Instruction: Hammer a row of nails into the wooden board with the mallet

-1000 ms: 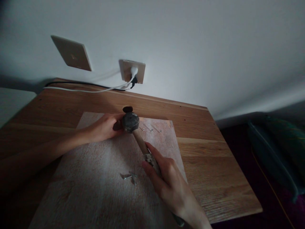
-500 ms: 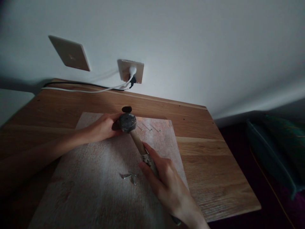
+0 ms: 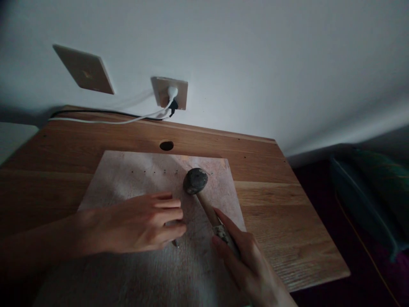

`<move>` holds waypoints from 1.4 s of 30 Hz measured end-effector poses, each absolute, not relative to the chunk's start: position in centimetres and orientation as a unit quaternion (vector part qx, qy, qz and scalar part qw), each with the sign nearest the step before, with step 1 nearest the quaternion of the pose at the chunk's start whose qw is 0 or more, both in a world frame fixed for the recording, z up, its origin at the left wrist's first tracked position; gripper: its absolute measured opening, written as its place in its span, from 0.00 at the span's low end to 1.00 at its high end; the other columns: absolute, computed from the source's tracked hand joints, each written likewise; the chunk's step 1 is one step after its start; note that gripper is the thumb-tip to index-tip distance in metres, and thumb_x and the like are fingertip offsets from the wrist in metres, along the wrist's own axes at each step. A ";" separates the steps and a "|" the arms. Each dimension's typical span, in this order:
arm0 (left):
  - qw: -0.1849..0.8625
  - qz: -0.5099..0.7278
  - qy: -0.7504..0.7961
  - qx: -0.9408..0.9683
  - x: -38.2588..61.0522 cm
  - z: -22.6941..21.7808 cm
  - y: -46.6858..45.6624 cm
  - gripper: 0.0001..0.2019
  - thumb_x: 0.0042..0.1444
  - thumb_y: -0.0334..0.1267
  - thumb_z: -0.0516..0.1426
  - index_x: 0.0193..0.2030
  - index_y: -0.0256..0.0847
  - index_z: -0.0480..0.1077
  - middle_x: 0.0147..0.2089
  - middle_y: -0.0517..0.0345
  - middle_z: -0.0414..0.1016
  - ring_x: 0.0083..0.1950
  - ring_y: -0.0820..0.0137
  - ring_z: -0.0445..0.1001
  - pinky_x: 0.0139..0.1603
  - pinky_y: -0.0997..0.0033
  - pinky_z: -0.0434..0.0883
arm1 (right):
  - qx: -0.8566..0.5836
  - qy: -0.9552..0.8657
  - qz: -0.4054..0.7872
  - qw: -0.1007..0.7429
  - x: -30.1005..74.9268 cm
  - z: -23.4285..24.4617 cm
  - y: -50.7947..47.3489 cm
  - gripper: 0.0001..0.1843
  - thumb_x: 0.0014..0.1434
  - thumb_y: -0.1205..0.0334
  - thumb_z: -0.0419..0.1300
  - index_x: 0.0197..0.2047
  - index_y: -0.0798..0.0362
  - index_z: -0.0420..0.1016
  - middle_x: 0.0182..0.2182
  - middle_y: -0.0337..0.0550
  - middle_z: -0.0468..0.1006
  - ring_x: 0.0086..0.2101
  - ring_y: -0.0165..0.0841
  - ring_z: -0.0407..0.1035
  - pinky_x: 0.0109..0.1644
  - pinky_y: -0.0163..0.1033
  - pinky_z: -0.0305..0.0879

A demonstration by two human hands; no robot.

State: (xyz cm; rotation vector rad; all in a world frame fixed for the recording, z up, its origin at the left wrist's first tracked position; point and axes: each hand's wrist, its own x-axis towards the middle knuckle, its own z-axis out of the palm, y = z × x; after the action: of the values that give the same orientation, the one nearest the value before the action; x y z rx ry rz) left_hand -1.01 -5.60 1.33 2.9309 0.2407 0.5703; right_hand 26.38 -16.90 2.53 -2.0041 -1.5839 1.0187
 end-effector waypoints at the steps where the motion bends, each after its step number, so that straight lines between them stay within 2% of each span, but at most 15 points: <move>1: 0.072 0.171 0.075 0.980 -0.8 1.4 -6.1 0.06 0.65 0.30 0.60 0.36 0.41 0.71 0.36 0.58 0.76 0.39 0.67 0.74 0.42 0.63 0.71 | -0.716 -0.566 0.358 0.198 26.4 2.4 -16.9 0.35 0.65 0.35 0.61 0.68 0.44 0.75 0.50 0.51 0.84 0.52 0.49 0.77 0.57 0.52 0.76; 4: 0.054 0.135 0.073 0.987 -0.5 1.6 -7.0 0.06 0.65 0.27 0.59 0.37 0.41 0.72 0.36 0.58 0.75 0.38 0.66 0.74 0.41 0.63 0.71 | -0.705 -0.570 0.368 0.206 26.4 2.0 -16.8 0.34 0.66 0.35 0.60 0.69 0.43 0.74 0.57 0.50 0.82 0.58 0.51 0.74 0.63 0.56 0.72; 8: 0.041 0.143 0.075 0.986 -0.2 1.7 -7.7 0.05 0.66 0.28 0.59 0.37 0.40 0.72 0.34 0.58 0.74 0.36 0.66 0.73 0.41 0.62 0.71 | -0.684 -0.591 0.372 0.211 26.8 1.6 -16.8 0.33 0.67 0.38 0.61 0.69 0.43 0.74 0.60 0.50 0.80 0.61 0.53 0.72 0.62 0.56 0.73; 14: 0.058 0.153 0.077 0.984 0.1 1.3 -8.2 0.08 0.64 0.27 0.61 0.33 0.40 0.71 0.36 0.57 0.74 0.37 0.67 0.72 0.41 0.64 0.72 | -0.698 -0.577 0.376 0.197 26.7 1.7 -17.0 0.34 0.67 0.36 0.60 0.70 0.42 0.72 0.64 0.47 0.77 0.65 0.53 0.67 0.67 0.58 0.67; 17: 0.091 0.159 0.083 0.979 -0.1 1.5 -7.8 0.09 0.63 0.26 0.62 0.33 0.40 0.71 0.37 0.56 0.75 0.37 0.67 0.73 0.41 0.65 0.73 | -0.705 -0.568 0.376 0.197 26.4 1.9 -17.0 0.35 0.66 0.35 0.60 0.70 0.42 0.72 0.64 0.47 0.77 0.66 0.53 0.66 0.68 0.57 0.66; 21: 0.163 0.174 0.112 0.965 -1.5 1.6 -5.8 0.05 0.64 0.26 0.62 0.39 0.40 0.73 0.40 0.57 0.77 0.40 0.68 0.75 0.43 0.67 0.73 | -0.698 -0.575 0.379 0.197 26.6 1.4 -17.0 0.36 0.66 0.35 0.59 0.71 0.43 0.71 0.62 0.49 0.79 0.64 0.53 0.69 0.66 0.58 0.69; 24: 0.176 0.248 0.179 0.936 -3.6 0.8 -3.1 0.05 0.66 0.27 0.60 0.44 0.40 0.75 0.42 0.57 0.79 0.43 0.68 0.76 0.48 0.67 0.73 | -0.691 -0.583 0.379 0.199 26.9 0.7 -17.0 0.36 0.66 0.35 0.60 0.71 0.43 0.71 0.60 0.51 0.80 0.61 0.53 0.71 0.65 0.58 0.70; 28: 0.202 0.341 0.360 0.844 -6.7 -1.1 0.3 0.03 0.66 0.33 0.59 0.43 0.40 0.76 0.40 0.59 0.81 0.39 0.70 0.77 0.44 0.71 0.73 | -0.715 -0.559 0.369 0.200 26.7 0.5 -17.3 0.37 0.65 0.33 0.60 0.70 0.41 0.72 0.61 0.50 0.79 0.64 0.53 0.69 0.68 0.59 0.66; 31: 0.210 0.355 0.420 0.808 -7.7 -2.2 1.4 0.03 0.65 0.36 0.60 0.41 0.40 0.76 0.37 0.60 0.81 0.36 0.71 0.76 0.40 0.72 0.73 | -0.731 -0.539 0.370 0.194 26.2 0.8 -17.5 0.37 0.64 0.31 0.59 0.70 0.39 0.72 0.63 0.48 0.78 0.66 0.53 0.66 0.71 0.59 0.62; 38: 0.196 0.311 0.357 0.858 -7.1 -2.3 0.8 0.06 0.67 0.34 0.57 0.41 0.40 0.76 0.39 0.57 0.81 0.38 0.70 0.77 0.43 0.70 0.73 | -0.741 -0.523 0.376 0.188 25.9 1.4 -17.6 0.37 0.63 0.31 0.60 0.70 0.38 0.72 0.65 0.47 0.76 0.67 0.53 0.65 0.72 0.61 0.58; 42: 0.151 0.308 0.343 0.874 -7.1 -2.6 0.9 0.06 0.68 0.33 0.57 0.42 0.41 0.76 0.38 0.57 0.80 0.41 0.68 0.77 0.45 0.68 0.73 | -0.740 -0.532 0.366 0.188 25.9 1.5 -17.7 0.36 0.64 0.32 0.61 0.69 0.39 0.73 0.64 0.47 0.77 0.66 0.53 0.66 0.70 0.59 0.63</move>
State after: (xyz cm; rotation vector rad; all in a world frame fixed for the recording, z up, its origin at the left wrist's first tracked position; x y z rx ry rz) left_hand -7.14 0.87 -2.64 2.5106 0.9837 0.8857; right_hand 25.92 -17.65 1.48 -2.0810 -1.4958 1.0308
